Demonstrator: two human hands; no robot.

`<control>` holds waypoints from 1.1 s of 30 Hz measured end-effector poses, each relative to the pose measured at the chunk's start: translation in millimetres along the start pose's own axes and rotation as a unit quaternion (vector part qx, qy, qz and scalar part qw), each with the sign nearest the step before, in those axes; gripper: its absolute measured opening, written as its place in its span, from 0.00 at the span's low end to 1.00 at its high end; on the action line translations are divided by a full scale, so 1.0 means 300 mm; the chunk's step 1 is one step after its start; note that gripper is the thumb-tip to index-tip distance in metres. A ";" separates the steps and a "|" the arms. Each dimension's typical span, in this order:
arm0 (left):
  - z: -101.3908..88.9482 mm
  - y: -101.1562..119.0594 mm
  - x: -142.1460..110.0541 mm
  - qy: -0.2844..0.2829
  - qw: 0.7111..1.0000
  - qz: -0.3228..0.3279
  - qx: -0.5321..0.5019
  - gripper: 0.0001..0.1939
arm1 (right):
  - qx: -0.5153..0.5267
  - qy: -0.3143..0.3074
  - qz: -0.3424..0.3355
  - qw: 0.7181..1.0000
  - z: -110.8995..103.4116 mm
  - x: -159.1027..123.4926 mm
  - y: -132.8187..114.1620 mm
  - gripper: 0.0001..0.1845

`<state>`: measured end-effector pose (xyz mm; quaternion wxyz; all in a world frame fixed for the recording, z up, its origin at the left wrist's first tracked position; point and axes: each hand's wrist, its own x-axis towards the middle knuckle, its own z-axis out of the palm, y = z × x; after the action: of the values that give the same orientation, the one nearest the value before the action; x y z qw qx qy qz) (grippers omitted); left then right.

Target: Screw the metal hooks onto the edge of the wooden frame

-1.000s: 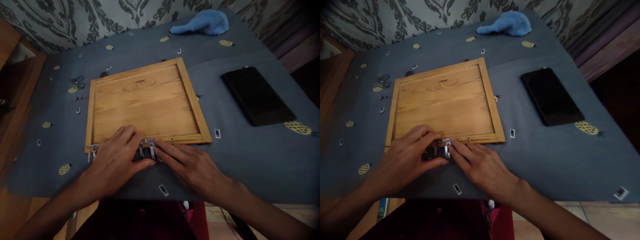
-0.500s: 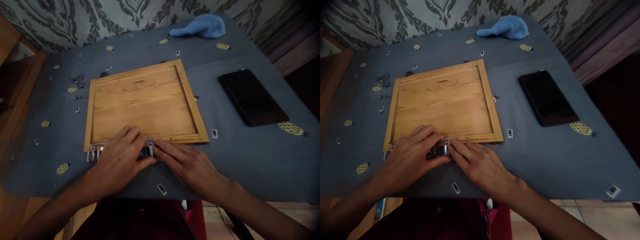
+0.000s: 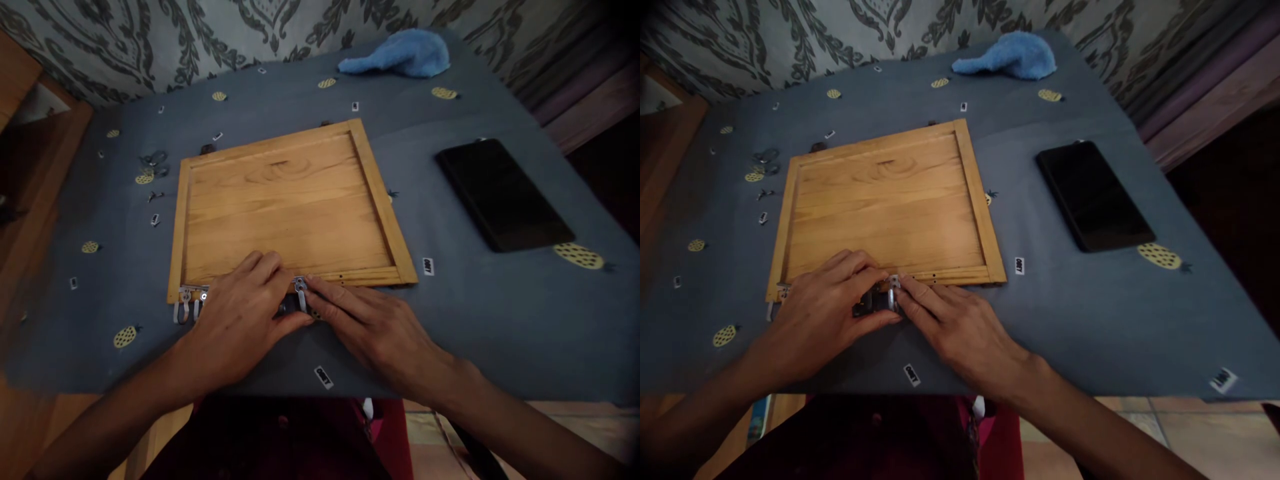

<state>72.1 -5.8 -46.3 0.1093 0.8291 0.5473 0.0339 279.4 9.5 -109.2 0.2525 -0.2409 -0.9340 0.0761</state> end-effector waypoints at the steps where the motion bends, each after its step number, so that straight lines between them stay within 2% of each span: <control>1: 0.000 0.000 0.000 -0.001 1.000 0.000 0.002 0.17 | 0.005 0.009 0.001 1.000 -0.004 0.001 -0.002 0.16; 6: 0.002 0.001 -0.005 0.001 1.000 -0.002 0.012 0.18 | 0.022 0.066 -0.010 0.998 -0.024 0.002 -0.007 0.12; 9: 0.002 0.000 -0.007 0.007 1.000 0.001 0.007 0.17 | 0.017 0.080 -0.008 0.997 -0.024 0.007 -0.005 0.11; 18: 0.003 -0.001 -0.004 0.007 1.000 0.003 0.015 0.18 | 0.014 0.047 -0.001 0.999 -0.015 0.010 -0.003 0.14; 24: 0.000 0.004 -0.005 0.004 1.000 0.001 0.023 0.17 | 0.012 0.003 -0.012 1.000 -0.006 0.001 0.000 0.17; 29: 0.003 0.007 -0.006 0.007 0.999 0.007 0.033 0.18 | -0.011 -0.025 0.005 1.000 0.002 -0.002 -0.004 0.18; 31: -0.009 0.002 -0.015 0.012 0.999 0.008 0.048 0.19 | -0.020 -0.030 0.007 0.999 0.005 -0.003 -0.003 0.18; 33: -0.036 -0.013 -0.029 0.039 0.998 0.011 0.054 0.20 | -0.023 -0.032 0.001 0.999 0.006 -0.006 -0.001 0.19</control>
<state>63.3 -10.9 -36.1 0.0425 0.8375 0.5435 0.0382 279.7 8.3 -111.4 0.2173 -0.2452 -0.9427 0.0629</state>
